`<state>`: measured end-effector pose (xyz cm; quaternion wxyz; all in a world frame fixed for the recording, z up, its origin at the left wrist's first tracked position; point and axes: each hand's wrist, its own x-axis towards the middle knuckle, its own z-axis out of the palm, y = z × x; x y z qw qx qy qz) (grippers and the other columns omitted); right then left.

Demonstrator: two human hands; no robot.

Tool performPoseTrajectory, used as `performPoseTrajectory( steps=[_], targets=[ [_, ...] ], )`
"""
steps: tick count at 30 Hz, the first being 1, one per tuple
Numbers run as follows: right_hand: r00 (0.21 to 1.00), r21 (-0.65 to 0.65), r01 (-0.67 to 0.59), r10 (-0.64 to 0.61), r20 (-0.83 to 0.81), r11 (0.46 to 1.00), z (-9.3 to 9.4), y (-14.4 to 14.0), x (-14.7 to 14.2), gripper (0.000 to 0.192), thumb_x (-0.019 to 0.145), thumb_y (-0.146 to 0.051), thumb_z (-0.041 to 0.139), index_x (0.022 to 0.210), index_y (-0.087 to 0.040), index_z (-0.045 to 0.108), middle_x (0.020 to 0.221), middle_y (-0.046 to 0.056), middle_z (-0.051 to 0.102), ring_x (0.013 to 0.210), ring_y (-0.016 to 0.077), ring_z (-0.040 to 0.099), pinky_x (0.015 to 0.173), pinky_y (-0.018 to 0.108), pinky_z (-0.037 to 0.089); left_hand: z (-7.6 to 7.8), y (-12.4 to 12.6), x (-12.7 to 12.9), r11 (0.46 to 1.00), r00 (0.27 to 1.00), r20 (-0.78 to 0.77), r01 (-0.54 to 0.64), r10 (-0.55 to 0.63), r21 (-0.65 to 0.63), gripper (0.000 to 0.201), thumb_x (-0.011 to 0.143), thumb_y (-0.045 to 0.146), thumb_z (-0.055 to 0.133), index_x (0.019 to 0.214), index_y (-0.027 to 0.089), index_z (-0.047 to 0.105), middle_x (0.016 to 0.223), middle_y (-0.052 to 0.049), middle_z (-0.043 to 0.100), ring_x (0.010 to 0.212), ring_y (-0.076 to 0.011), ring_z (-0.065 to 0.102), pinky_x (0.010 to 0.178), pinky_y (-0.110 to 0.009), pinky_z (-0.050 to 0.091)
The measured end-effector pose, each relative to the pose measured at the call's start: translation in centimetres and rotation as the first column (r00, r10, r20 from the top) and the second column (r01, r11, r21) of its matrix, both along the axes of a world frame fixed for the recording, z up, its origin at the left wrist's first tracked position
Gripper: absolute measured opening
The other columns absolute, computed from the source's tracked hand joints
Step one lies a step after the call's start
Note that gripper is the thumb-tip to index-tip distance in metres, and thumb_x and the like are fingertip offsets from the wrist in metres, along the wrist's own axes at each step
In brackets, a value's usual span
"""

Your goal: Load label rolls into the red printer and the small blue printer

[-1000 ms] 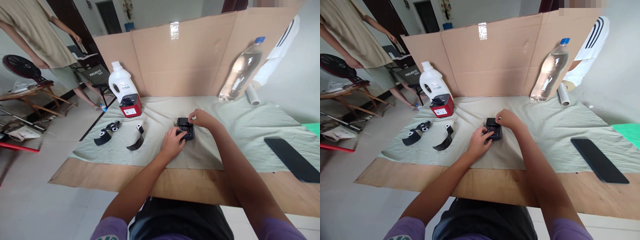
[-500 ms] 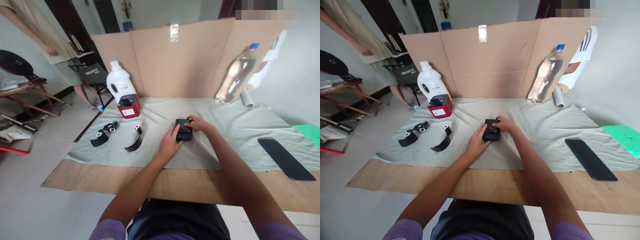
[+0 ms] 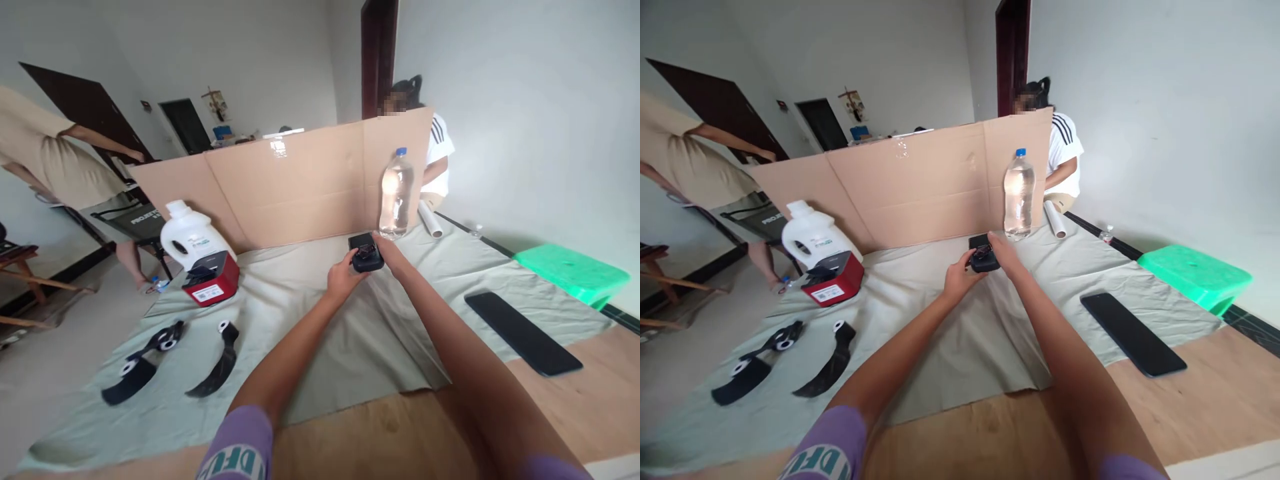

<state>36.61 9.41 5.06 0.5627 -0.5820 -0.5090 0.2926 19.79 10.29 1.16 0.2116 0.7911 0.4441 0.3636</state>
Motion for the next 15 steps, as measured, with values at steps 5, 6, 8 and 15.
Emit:
performPoseTrajectory(
  steps=[5,6,8,15],
  targets=[
    [0.978,-0.056,0.208,-0.208,-0.008,0.977,-3.2,2.6,7.0,0.066,0.09,-0.074,0.038,0.103,-0.021,0.076,0.105,0.008,0.076,0.11,0.0272,0.064,0.102,0.04,0.044,-1.5,4.9,8.1,0.993,0.99,-0.082,0.115,-0.118,-0.039,0.077,0.071,0.04,0.086,0.142,0.032,0.054,0.126,-0.004,0.072,0.115,-0.0277,0.068,0.097,-0.036,0.052],
    [0.975,-0.058,0.219,-0.22,-0.024,0.974,-4.0,2.8,7.8,0.067,0.089,-0.075,0.038,0.104,-0.021,0.076,0.106,0.008,0.076,0.111,0.0273,0.063,0.103,0.039,0.043,-1.7,5.5,8.9,0.989,0.983,-0.11,0.142,-0.145,-0.04,0.077,0.071,0.04,0.086,0.141,0.031,0.055,0.127,-0.005,0.071,0.114,-0.0281,0.068,0.098,-0.037,0.052],
    [0.969,-0.053,0.234,-0.238,-0.07,0.971,-5.4,3.2,8.9,0.07,0.088,-0.076,0.039,0.108,-0.019,0.075,0.11,0.009,0.075,0.114,0.0276,0.063,0.104,0.039,0.043,-2.0,6.3,10.0,0.984,0.971,-0.164,0.176,-0.176,-0.016,0.077,0.071,0.04,0.086,0.141,0.03,0.056,0.129,-0.006,0.07,0.116,-0.0292,0.067,0.1,-0.038,0.051],
    [0.967,-0.037,0.253,-0.252,0.025,0.967,-7.4,3.7,10.1,0.077,0.092,-0.072,0.03,0.123,-0.013,0.068,0.132,0.015,0.066,0.126,0.0277,0.057,0.114,0.044,0.035,-2.8,5.4,11.2,0.984,0.963,-0.203,0.179,-0.177,-0.005,0.074,0.079,0.041,0.079,0.145,0.024,0.051,0.136,-0.01,0.065,0.125,-0.0317,0.06,0.111,-0.046,0.043]
  ],
)
